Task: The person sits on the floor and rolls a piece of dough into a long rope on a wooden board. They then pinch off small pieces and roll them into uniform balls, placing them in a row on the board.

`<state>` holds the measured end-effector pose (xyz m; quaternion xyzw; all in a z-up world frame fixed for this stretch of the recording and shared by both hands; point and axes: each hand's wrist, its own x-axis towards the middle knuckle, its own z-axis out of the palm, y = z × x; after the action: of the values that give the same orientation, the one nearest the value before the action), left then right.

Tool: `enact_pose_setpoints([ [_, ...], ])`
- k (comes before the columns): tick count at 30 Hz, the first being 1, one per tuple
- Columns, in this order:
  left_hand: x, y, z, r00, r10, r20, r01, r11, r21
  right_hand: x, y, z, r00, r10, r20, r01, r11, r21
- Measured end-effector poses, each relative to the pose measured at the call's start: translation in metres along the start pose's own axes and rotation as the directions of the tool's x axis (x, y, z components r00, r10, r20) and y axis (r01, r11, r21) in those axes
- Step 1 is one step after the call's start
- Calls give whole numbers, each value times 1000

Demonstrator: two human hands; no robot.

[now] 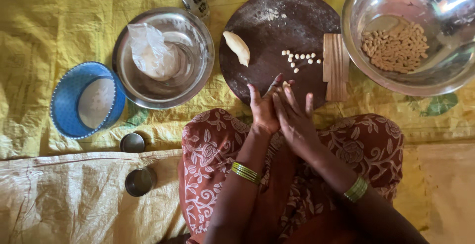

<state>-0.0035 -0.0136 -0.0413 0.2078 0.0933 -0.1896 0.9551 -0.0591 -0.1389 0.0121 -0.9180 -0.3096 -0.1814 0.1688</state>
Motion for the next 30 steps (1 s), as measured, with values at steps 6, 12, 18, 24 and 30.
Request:
enact_pose_setpoints([
  [6,-2,11,-2,962,74,262,-20,979,-205,-14,-13,-9,996,-13,83,11,1000,26],
  [12,-4,1,19,997,-52,-57,54,998,34,7,8,-19,1000,12,6,-12,999,34],
  [18,-4,10,16,999,43,3,-42,992,-118,6,9,-15,993,11,-120,15,977,213],
  [24,31,-1,-31,908,168,-385,-173,985,21,25,35,-6,988,155,21,-156,962,223],
  [30,45,4,-54,820,329,-469,-268,944,195,45,65,4,935,222,276,-205,975,-90],
])
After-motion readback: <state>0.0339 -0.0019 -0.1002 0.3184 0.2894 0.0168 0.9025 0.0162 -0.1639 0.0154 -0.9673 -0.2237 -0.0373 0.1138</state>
